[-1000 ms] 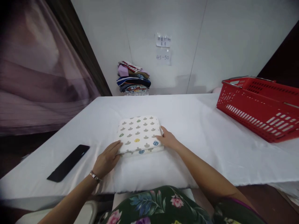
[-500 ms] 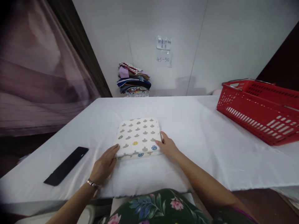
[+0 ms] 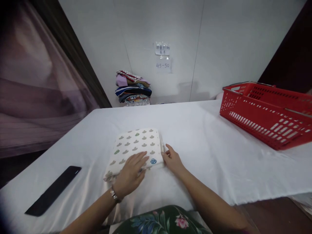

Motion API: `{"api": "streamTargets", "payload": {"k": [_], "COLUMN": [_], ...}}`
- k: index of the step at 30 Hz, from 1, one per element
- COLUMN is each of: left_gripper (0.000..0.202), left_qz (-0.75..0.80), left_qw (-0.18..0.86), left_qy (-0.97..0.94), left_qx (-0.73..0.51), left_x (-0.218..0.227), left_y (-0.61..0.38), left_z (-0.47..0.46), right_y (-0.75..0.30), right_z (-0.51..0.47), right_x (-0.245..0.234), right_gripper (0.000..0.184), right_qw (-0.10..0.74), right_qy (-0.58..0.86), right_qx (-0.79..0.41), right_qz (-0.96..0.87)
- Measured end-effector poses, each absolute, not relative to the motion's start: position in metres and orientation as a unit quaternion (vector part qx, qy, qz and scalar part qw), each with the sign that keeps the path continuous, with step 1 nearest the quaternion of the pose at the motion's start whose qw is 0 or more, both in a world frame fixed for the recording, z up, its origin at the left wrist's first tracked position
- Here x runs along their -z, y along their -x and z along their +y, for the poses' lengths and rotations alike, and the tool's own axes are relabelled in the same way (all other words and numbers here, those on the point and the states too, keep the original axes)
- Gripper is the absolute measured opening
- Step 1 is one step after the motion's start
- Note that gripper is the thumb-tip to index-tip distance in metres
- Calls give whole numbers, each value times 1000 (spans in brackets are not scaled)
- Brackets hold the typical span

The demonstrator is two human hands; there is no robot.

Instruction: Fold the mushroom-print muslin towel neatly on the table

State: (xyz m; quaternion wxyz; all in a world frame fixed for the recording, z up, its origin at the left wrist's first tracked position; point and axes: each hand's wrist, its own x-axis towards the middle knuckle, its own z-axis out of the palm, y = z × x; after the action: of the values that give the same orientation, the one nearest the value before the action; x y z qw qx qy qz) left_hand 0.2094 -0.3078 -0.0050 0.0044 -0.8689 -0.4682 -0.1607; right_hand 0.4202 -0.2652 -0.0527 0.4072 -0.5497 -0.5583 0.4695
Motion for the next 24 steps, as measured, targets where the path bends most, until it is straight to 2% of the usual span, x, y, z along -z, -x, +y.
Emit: {"api": "streamTargets", "payload": {"k": [5,12,18,21,24], "left_gripper": [51,54,38,32,34], "left_qz": [-484,-539,-571,-594,-586], "left_qw": [-3,5,-49,-85,-81], "left_qy": [859,824,795,769,775], "left_qx": [164,173,201,221,222], "left_x": [16,26,14,7,8], "left_y": [-254,-265,-262,-260,-259], "left_z": [-288,-280,-277,-276,-277], "right_y": [-426,-425,-425,-426,-427], "right_z": [-262,-257,-254,-255,-254], "right_x": [60,62,58,59,60], "right_gripper": [58,56,60,57,51], "right_qw": [417,451,456,451,449], "right_qy": [526,477,440,456,486], "right_qx": [-520,-565,-636,-623,-578], "right_qz": [-529,-499,-442,-448,-478]}}
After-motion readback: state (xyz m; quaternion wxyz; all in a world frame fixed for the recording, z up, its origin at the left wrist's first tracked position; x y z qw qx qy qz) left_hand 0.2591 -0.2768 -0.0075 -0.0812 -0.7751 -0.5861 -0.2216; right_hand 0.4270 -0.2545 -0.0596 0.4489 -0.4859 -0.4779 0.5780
